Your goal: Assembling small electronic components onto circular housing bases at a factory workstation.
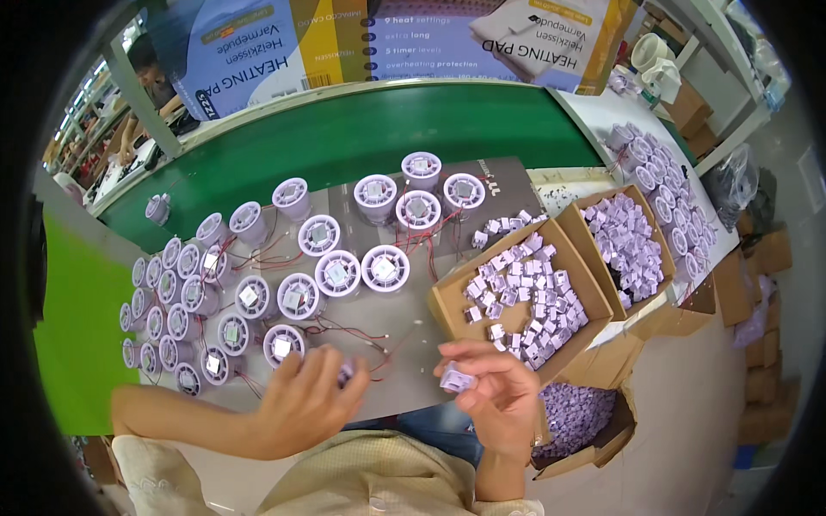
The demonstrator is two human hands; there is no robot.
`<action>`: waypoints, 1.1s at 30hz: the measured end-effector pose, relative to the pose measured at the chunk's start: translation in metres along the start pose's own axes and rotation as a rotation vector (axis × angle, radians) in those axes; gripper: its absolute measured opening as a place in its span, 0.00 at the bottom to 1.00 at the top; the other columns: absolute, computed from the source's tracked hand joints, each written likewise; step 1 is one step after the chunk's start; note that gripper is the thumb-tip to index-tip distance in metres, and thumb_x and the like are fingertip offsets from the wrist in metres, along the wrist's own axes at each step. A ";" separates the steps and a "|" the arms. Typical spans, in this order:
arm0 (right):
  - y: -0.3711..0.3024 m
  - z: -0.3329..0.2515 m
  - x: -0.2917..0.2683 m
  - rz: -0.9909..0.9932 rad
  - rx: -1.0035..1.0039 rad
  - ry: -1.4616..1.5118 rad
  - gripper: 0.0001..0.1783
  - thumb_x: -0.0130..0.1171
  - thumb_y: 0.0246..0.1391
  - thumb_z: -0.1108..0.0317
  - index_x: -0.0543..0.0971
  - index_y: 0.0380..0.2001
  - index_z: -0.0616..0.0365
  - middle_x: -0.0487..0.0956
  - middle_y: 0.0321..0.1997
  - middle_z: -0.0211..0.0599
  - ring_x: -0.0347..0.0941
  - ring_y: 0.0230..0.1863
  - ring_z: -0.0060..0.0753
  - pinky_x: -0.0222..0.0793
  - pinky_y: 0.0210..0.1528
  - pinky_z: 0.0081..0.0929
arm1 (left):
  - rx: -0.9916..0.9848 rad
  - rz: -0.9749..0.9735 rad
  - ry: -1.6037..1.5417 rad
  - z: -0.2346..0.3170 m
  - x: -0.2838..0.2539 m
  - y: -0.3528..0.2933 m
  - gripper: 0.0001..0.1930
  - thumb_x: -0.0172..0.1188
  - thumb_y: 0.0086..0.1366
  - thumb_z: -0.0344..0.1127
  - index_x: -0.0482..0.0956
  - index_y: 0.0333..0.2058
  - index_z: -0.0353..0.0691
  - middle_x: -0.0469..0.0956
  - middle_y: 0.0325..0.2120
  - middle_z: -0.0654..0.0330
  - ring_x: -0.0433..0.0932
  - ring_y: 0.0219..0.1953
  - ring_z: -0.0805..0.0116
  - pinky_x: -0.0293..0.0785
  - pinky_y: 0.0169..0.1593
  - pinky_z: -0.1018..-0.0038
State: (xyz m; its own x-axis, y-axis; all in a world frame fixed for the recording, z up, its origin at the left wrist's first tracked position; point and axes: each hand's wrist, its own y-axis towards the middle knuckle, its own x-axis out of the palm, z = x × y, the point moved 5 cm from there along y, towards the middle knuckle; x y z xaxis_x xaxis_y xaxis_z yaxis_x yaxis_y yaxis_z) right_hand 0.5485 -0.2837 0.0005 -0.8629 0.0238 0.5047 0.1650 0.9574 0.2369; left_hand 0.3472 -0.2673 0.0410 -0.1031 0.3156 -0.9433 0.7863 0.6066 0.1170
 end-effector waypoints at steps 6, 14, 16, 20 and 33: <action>-0.019 0.007 0.002 0.047 0.121 -0.037 0.22 0.73 0.48 0.68 0.76 0.44 0.65 0.78 0.49 0.60 0.78 0.41 0.41 0.75 0.45 0.31 | 0.205 0.002 0.016 0.028 0.030 0.022 0.14 0.57 0.55 0.37 0.79 0.37 0.35 0.75 0.35 0.55 0.73 0.42 0.61 0.66 0.48 0.67; -0.038 -0.005 -0.001 0.035 0.027 -0.328 0.17 0.66 0.54 0.73 0.79 0.45 0.70 0.79 0.43 0.49 0.79 0.42 0.38 0.73 0.48 0.30 | 0.179 0.051 -0.544 0.010 0.047 0.032 0.09 0.60 0.57 0.33 0.77 0.36 0.38 0.75 0.31 0.58 0.75 0.41 0.60 0.63 0.54 0.61; -0.042 -0.004 -0.005 0.076 0.040 -0.398 0.15 0.65 0.55 0.71 0.81 0.43 0.69 0.80 0.40 0.47 0.78 0.39 0.36 0.73 0.45 0.28 | 0.100 0.014 -1.029 0.000 0.045 0.034 0.06 0.57 0.65 0.33 0.75 0.38 0.39 0.74 0.29 0.58 0.75 0.38 0.60 0.62 0.54 0.61; -0.048 -0.008 -0.006 -0.017 -0.112 -0.711 0.13 0.64 0.57 0.67 0.82 0.41 0.66 0.79 0.36 0.45 0.77 0.36 0.33 0.72 0.38 0.25 | 0.166 -0.057 -1.035 -0.009 0.032 0.045 0.06 0.51 0.71 0.33 0.74 0.40 0.39 0.75 0.30 0.58 0.76 0.38 0.59 0.64 0.52 0.62; -0.055 0.005 0.002 0.090 -0.003 -0.525 0.21 0.58 0.56 0.81 0.71 0.53 0.71 0.75 0.49 0.56 0.78 0.45 0.38 0.80 0.46 0.32 | 0.196 -0.476 -1.610 -0.008 0.024 0.063 0.09 0.44 0.73 0.32 0.74 0.40 0.37 0.76 0.37 0.53 0.75 0.43 0.54 0.67 0.52 0.61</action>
State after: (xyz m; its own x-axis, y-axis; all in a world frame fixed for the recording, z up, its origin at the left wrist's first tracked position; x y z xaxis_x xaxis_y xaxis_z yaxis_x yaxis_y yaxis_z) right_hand 0.5359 -0.3353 -0.0156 -0.9682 0.2470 0.0399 0.2497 0.9442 0.2148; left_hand 0.3891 -0.2159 0.0282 0.2476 -0.9407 -0.2319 0.9416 0.2900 -0.1711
